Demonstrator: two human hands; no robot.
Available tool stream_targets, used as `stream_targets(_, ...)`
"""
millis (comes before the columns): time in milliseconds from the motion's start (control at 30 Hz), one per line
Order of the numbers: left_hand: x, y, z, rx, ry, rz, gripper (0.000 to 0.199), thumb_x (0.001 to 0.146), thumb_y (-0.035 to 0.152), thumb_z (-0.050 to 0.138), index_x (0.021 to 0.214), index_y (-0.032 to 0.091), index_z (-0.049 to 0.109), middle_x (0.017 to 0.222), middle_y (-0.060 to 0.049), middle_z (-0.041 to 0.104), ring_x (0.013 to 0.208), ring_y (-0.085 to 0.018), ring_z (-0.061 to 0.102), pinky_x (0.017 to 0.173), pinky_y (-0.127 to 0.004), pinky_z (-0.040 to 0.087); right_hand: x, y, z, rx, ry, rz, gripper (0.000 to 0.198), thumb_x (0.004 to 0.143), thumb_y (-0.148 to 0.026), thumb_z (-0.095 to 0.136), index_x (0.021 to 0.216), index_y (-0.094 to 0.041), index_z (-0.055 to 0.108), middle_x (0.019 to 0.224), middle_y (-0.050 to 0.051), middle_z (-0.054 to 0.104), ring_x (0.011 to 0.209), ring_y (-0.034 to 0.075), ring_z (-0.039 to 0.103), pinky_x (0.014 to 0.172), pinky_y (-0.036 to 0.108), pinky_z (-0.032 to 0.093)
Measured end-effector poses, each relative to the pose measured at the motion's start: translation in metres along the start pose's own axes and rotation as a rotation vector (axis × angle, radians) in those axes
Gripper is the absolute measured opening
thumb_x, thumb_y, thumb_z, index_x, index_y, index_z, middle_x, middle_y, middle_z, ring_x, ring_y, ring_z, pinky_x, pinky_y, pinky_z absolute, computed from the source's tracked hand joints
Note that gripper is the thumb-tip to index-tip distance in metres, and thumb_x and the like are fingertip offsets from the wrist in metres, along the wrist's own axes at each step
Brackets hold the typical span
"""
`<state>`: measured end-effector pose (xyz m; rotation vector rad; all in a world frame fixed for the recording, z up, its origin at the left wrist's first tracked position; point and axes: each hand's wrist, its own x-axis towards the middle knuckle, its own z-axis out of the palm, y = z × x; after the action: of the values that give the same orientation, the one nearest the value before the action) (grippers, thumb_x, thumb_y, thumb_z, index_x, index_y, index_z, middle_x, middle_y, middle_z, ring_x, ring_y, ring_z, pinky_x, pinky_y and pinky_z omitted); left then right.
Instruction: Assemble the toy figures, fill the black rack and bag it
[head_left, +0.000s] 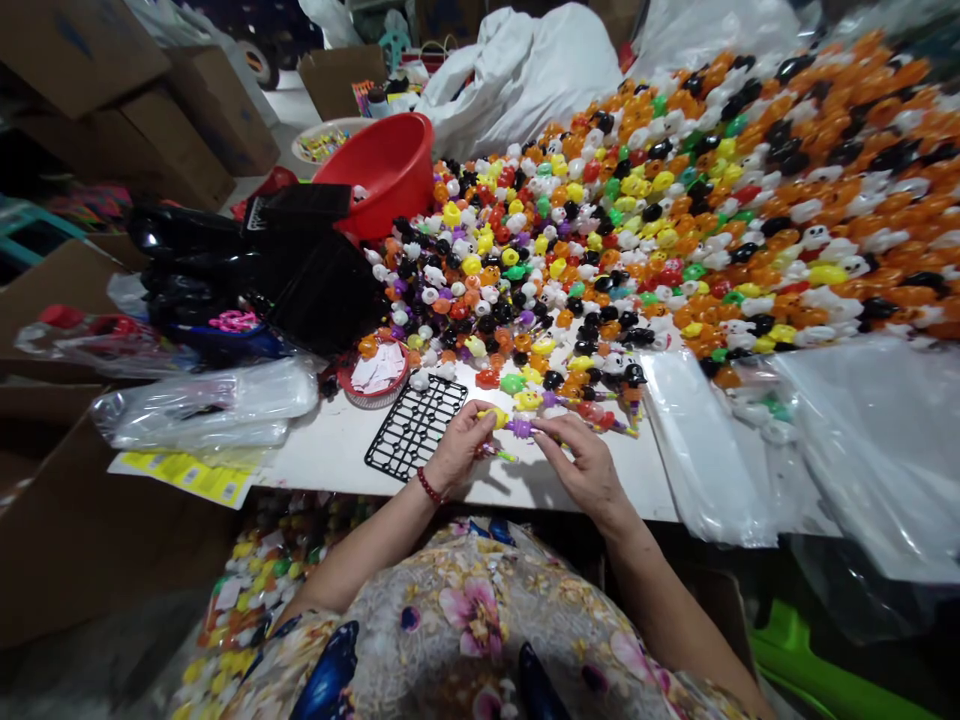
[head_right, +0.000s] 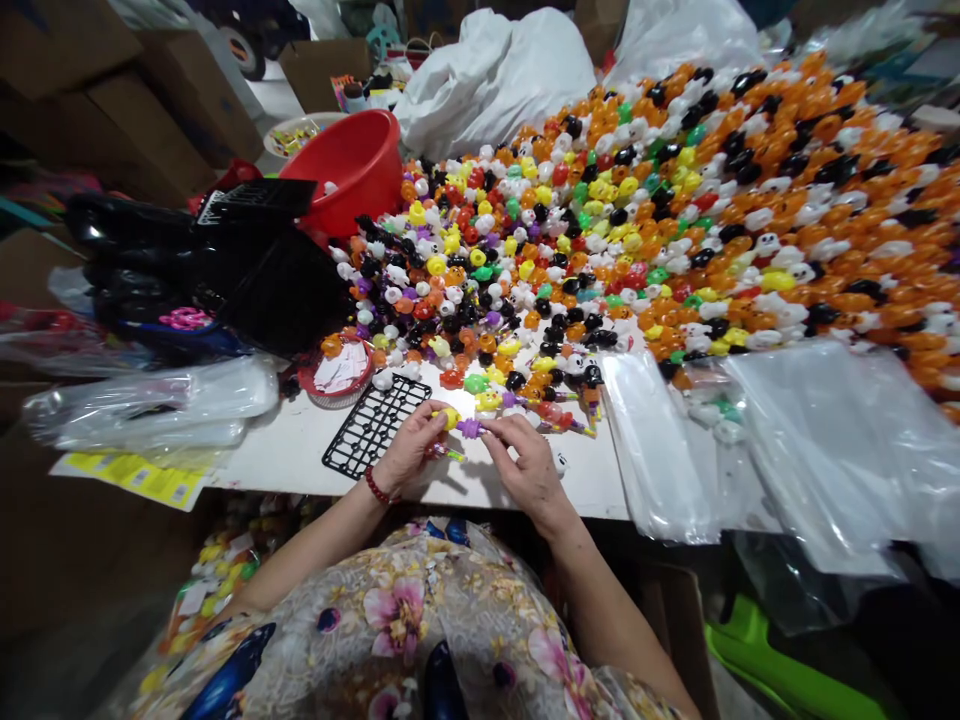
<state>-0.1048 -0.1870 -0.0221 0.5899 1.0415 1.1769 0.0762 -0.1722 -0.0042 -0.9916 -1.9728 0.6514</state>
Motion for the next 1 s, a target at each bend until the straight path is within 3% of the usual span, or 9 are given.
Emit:
stream_targets(233,0.000,-0.004,-0.002,0.150,-0.065,0.029,0.057,0.061,0.065,0.076,0.085,0.019,0.053,0.064,0.007,0.052,0.047,-0.005,0.045,0.044,-0.018,0.037,-0.004,-0.005,-0.004,-0.075,0.001,0.020,0.021,0.096,-0.026,0.053,0.109,-0.024,0.069,0.090,0.007,0.067,0.083,0.019,0.065,0.075,0.033,0.056)
stream_targets(500,-0.003,-0.006,-0.001,0.300,-0.103,0.028,0.053,0.070,0.070,0.064,0.084,0.021,0.048,0.065,0.007,0.049,0.050,-0.007,0.046,0.047,-0.019,0.040,-0.005,-0.007,-0.010,-0.038,-0.139,0.006,0.017,0.096,-0.024,0.053,0.104,-0.023,0.068,0.088,0.006,0.066,0.081,0.018,0.065,0.073,0.031,0.055)
stream_targets(767,-0.008,-0.004,0.002,0.662,-0.037,0.163,0.029,0.090,0.049,0.047,0.083,0.021,0.047,0.062,0.008,0.044,0.051,-0.009,0.042,0.053,-0.022,0.037,-0.009,-0.003,-0.001,-0.014,-0.152,0.079,0.018,0.096,-0.031,0.053,0.100,-0.022,0.067,0.086,0.006,0.067,0.080,0.019,0.065,0.074,0.031,0.054)
stream_targets(1000,-0.010,-0.012,0.004,0.666,0.032,0.145,0.026,0.088,0.044,0.053,0.076,0.022,0.051,0.060,0.006,0.046,0.057,-0.012,0.045,0.056,-0.024,0.034,-0.019,-0.004,0.018,0.013,-0.119,0.132,0.018,0.095,-0.028,0.051,0.090,-0.021,0.068,0.079,0.005,0.066,0.074,0.019,0.063,0.070,0.031,0.052)
